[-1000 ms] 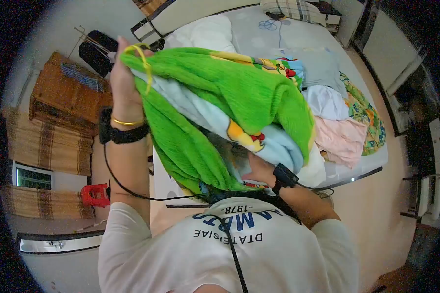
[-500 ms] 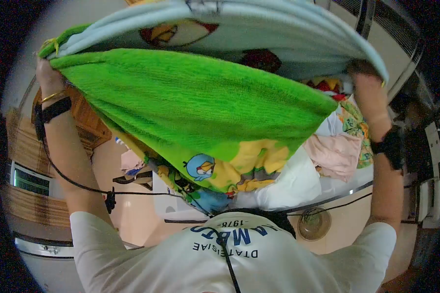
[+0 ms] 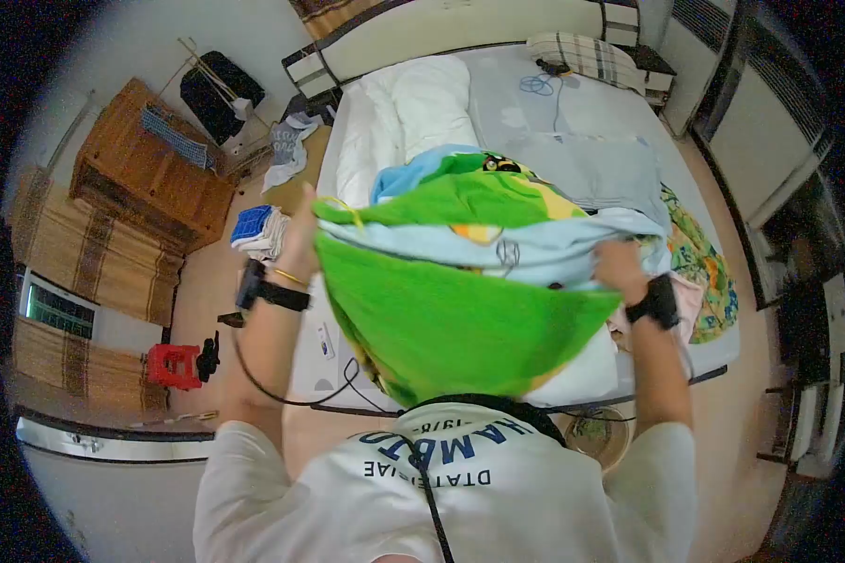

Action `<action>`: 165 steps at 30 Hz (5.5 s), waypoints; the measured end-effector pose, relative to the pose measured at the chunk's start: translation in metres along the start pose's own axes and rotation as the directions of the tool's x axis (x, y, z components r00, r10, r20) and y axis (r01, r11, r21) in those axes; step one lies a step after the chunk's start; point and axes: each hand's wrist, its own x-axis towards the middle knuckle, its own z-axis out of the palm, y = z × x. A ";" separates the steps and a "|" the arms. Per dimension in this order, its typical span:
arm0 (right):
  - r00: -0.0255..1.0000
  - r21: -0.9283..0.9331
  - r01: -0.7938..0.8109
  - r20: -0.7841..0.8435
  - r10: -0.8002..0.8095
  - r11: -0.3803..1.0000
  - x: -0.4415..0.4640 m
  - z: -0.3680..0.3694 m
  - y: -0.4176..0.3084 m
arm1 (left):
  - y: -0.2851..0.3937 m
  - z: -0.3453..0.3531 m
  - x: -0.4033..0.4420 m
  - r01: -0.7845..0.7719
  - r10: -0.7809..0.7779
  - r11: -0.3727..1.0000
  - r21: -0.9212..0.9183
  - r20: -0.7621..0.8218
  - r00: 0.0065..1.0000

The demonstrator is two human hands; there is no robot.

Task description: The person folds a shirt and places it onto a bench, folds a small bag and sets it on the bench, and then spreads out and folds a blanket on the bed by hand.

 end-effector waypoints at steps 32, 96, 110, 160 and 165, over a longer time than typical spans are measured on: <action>0.923 0.758 0.367 -0.223 -0.314 0.539 -0.028 -0.114 -0.279 | -0.135 0.060 -0.126 -0.429 0.446 0.814 0.391 0.052 0.894; 0.027 0.596 0.687 -0.592 0.805 0.415 -0.175 -0.401 0.293 | 0.242 -0.022 -0.100 -0.993 0.997 -0.027 0.114 -0.074 -0.036; 0.159 0.945 -0.110 0.324 0.933 -0.309 -0.295 0.033 0.320 | -0.171 -0.268 -0.022 0.177 0.637 -0.121 0.977 -0.060 0.768; 0.986 0.340 -0.104 0.158 0.052 0.935 -0.013 0.123 -0.160 | -0.248 -0.316 -0.043 -0.288 0.179 0.956 0.059 -0.894 0.410; 0.983 0.304 -0.087 0.179 0.032 0.949 -0.013 0.119 -0.182 | -0.186 -0.319 -0.047 -0.347 0.301 0.923 0.165 -0.872 0.386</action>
